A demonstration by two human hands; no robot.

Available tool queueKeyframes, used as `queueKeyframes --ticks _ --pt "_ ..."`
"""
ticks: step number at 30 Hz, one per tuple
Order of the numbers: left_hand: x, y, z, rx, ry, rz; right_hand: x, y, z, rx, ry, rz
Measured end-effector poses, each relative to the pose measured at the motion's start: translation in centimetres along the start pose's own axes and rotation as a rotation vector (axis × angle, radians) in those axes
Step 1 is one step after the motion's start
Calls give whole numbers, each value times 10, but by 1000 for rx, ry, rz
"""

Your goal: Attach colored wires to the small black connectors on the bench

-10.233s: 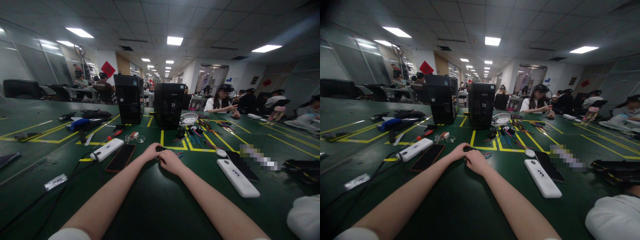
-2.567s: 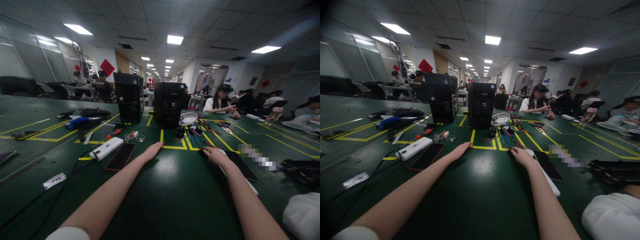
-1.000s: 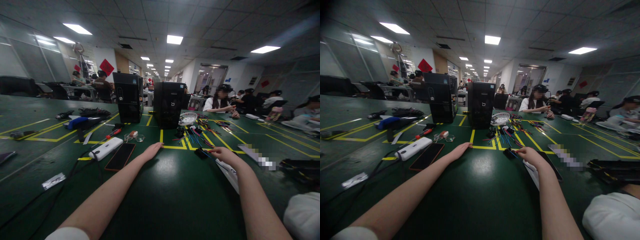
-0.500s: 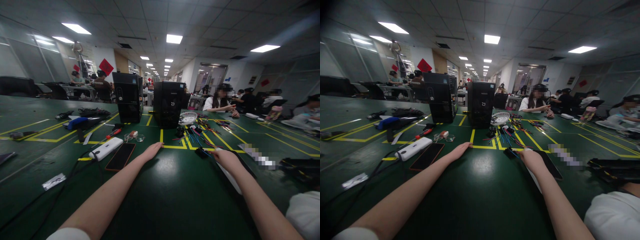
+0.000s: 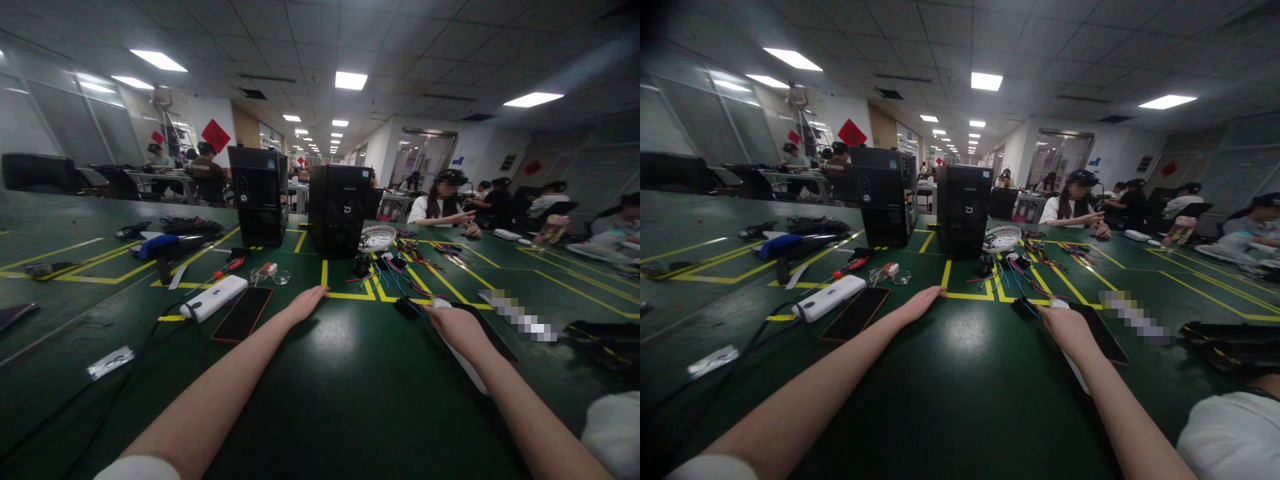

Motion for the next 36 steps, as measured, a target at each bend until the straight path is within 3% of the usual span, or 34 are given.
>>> queueKeyframes --ticks 18,27,36 --pt "-3 0 1 -27 33 -18 18 -14 -2 214 67 -346" --pt "0 -1 -8 -33 7 -1 31 -14 -8 170 96 -381" --pt "0 1 -7 -27 -3 6 24 -21 4 361 -91 -316"
Point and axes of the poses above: each hand's wrist, its own x-axis towards the middle knuckle, its own y-axis out of the back of the hand, z = x × y, the point moved 7 cm from there along x, towards the middle knuckle, and after that the axes turned 11 degrees about -z, right-handed, at the moved point
